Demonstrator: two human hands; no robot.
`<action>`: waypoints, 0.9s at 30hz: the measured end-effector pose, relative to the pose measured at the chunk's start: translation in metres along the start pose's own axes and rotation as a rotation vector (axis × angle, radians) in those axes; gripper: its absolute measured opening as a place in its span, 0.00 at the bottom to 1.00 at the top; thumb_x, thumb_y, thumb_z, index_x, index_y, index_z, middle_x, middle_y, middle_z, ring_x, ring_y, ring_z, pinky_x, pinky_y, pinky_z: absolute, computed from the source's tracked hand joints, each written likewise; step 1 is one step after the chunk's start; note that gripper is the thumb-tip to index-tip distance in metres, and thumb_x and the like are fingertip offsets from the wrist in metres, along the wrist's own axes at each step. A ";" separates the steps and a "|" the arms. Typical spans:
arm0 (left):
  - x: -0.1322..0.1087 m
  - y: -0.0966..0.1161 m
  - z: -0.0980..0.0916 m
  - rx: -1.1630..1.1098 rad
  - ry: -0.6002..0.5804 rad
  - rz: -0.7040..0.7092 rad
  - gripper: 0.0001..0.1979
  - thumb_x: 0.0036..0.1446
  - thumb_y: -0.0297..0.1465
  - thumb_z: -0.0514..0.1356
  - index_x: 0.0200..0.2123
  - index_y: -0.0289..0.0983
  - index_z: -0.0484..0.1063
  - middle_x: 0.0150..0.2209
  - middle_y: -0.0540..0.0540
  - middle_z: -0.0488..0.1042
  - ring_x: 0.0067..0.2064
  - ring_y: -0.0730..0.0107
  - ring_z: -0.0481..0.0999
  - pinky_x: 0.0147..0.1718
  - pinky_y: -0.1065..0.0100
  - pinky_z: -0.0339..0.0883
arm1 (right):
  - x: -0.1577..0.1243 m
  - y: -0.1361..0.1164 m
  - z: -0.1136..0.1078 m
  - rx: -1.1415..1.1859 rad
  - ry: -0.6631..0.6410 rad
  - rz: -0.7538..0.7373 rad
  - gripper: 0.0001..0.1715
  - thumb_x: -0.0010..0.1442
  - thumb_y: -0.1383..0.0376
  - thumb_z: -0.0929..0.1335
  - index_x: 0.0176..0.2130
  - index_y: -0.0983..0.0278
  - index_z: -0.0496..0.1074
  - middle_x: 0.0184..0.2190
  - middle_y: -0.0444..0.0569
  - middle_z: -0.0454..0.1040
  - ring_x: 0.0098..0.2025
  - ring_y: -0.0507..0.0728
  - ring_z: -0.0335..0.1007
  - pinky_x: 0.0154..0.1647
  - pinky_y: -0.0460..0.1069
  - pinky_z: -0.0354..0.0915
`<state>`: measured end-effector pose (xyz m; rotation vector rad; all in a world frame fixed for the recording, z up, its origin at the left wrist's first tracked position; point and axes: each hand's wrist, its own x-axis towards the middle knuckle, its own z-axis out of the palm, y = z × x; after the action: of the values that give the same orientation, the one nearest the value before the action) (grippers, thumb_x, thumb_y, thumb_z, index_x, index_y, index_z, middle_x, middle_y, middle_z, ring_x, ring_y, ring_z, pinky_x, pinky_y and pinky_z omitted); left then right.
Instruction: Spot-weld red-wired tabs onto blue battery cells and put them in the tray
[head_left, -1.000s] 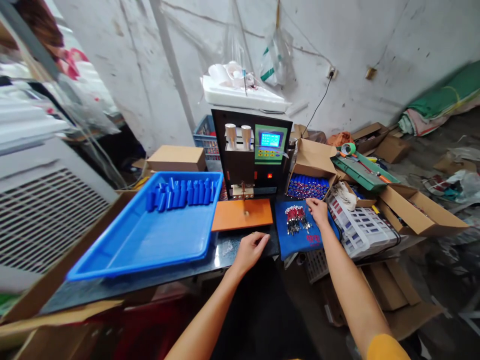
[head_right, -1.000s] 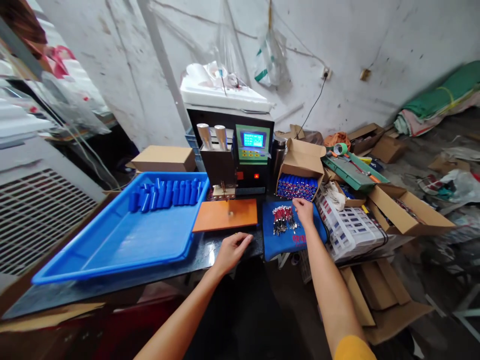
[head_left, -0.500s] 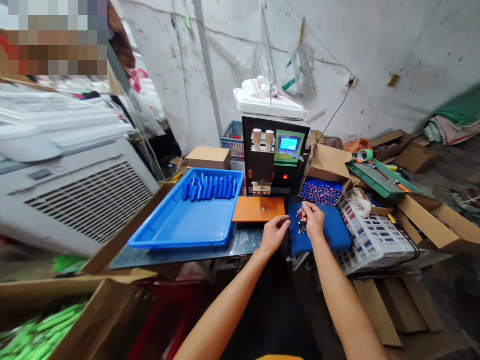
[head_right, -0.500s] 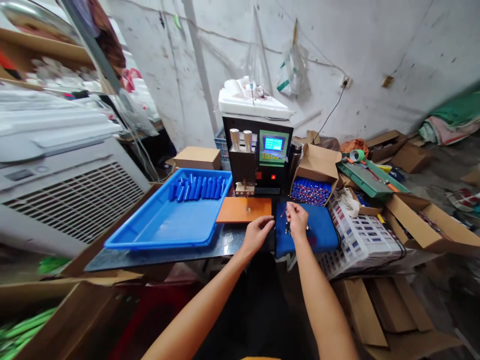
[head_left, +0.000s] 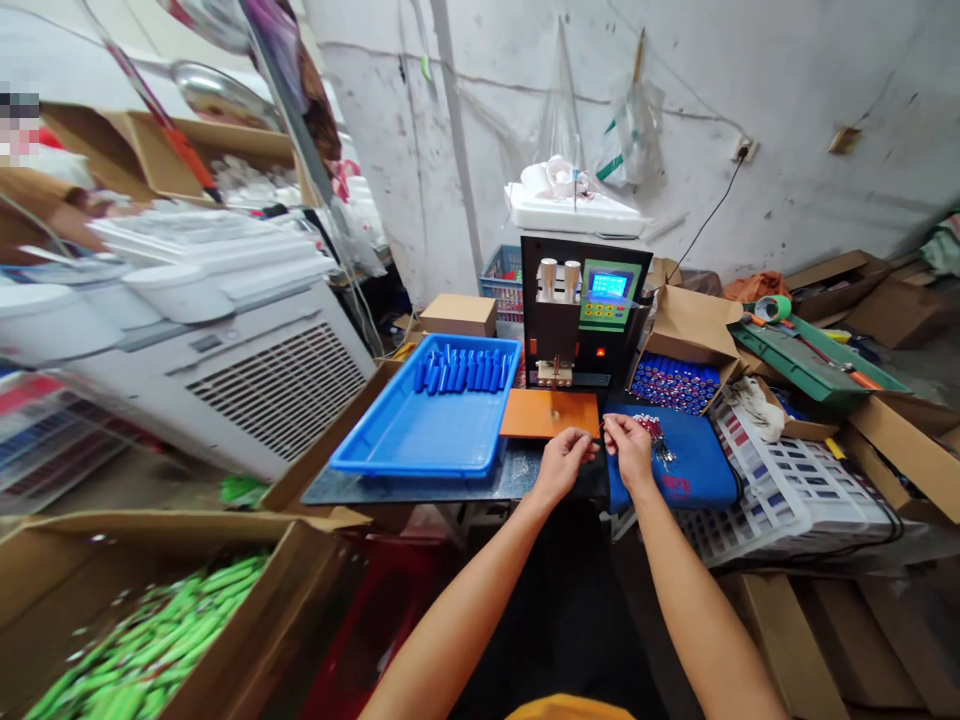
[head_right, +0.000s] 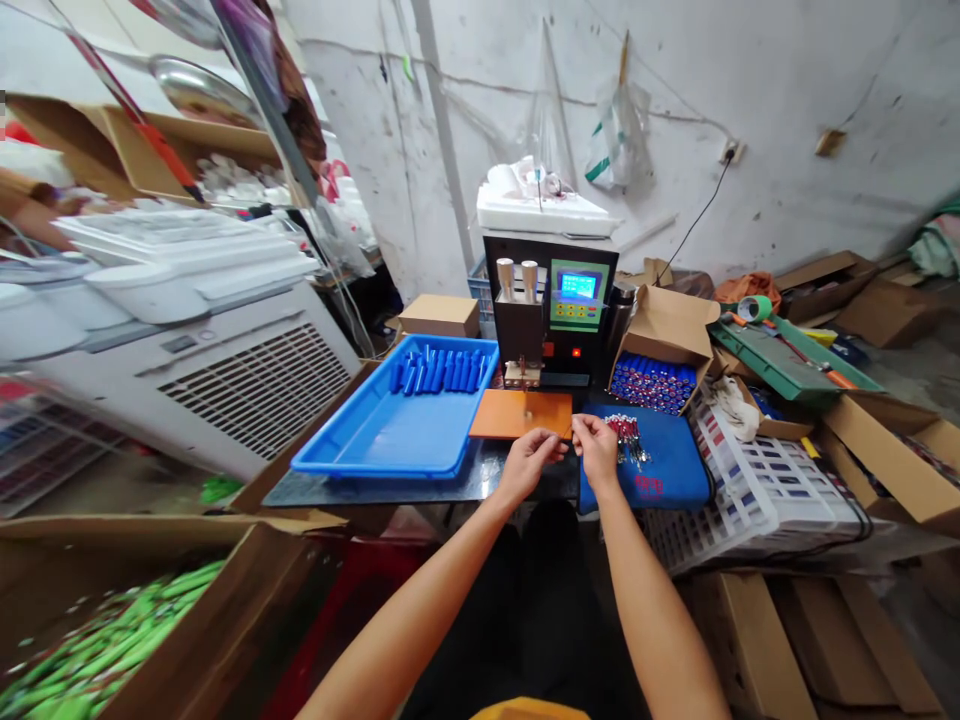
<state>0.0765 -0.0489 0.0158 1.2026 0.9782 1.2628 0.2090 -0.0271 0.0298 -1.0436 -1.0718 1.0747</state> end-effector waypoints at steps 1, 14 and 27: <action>0.000 0.001 -0.004 0.002 -0.008 -0.001 0.18 0.55 0.46 0.60 0.35 0.35 0.70 0.32 0.44 0.79 0.31 0.69 0.77 0.35 0.67 0.71 | -0.001 0.000 0.001 -0.014 -0.041 0.011 0.22 0.51 0.49 0.72 0.36 0.64 0.73 0.20 0.40 0.66 0.18 0.48 0.56 0.18 0.44 0.53; 0.001 0.022 -0.059 0.419 -0.059 0.155 0.14 0.61 0.38 0.55 0.32 0.34 0.71 0.30 0.46 0.76 0.33 0.69 0.74 0.34 0.70 0.67 | 0.007 0.001 0.035 -0.182 -0.383 0.000 0.20 0.50 0.49 0.73 0.28 0.64 0.74 0.19 0.45 0.70 0.20 0.51 0.60 0.20 0.46 0.56; 0.126 0.033 -0.181 1.422 0.187 -0.095 0.30 0.58 0.31 0.59 0.64 0.42 0.57 0.51 0.36 0.71 0.46 0.56 0.77 0.44 0.64 0.67 | 0.046 0.039 0.054 -0.257 -0.128 -0.101 0.27 0.48 0.42 0.72 0.28 0.64 0.73 0.22 0.49 0.73 0.22 0.55 0.66 0.21 0.47 0.59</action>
<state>-0.0943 0.0931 0.0326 2.0201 2.1857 0.4581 0.1564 0.0301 0.0073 -1.1209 -1.3794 0.9492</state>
